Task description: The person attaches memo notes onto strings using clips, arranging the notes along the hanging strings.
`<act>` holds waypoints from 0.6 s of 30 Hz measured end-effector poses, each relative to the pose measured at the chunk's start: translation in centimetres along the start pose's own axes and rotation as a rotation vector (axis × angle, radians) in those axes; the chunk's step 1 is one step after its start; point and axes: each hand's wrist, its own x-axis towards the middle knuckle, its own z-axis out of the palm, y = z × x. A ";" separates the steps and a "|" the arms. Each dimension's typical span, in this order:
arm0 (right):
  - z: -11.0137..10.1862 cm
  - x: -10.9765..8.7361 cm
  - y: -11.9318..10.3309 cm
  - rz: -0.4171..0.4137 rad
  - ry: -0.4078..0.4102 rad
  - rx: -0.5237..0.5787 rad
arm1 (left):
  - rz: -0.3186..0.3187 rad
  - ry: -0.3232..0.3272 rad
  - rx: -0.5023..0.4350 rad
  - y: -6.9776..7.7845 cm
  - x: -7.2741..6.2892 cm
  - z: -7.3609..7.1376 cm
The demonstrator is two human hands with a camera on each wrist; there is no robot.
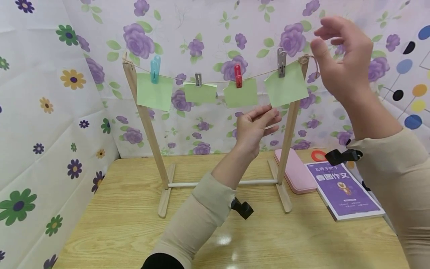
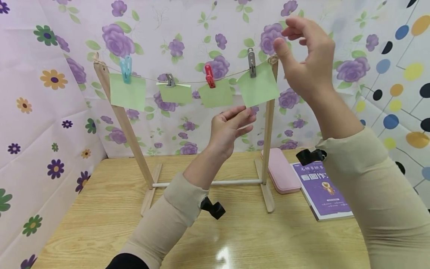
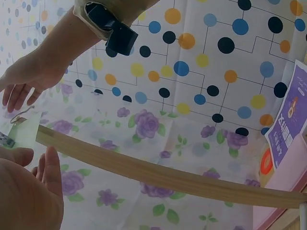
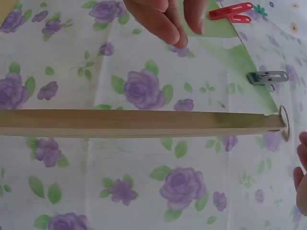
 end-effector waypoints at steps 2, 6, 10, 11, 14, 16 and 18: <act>0.0 -0.8 0.4 0.021 0.084 0.056 | -0.013 -0.019 0.075 -0.2 -0.5 -0.8; -0.2 -2.9 1.2 0.014 0.178 0.109 | 0.018 -0.066 0.299 -0.7 -1.8 -3.2; -0.3 -5.4 1.7 0.037 0.230 0.121 | 0.092 -0.097 0.578 -1.0 -3.4 -6.6; -0.4 -6.2 1.7 0.048 0.243 0.126 | 0.108 -0.102 0.637 -1.1 -3.8 -7.6; -0.4 -8.9 1.1 0.084 0.275 0.146 | 0.137 -0.109 0.759 -1.3 -5.1 -10.2; -0.4 -10.9 0.5 0.103 0.283 0.156 | 0.139 -0.097 0.822 -1.4 -6.1 -11.7; -0.2 -13.0 0.0 0.120 0.267 0.161 | 0.147 -0.086 0.893 -1.6 -7.0 -13.0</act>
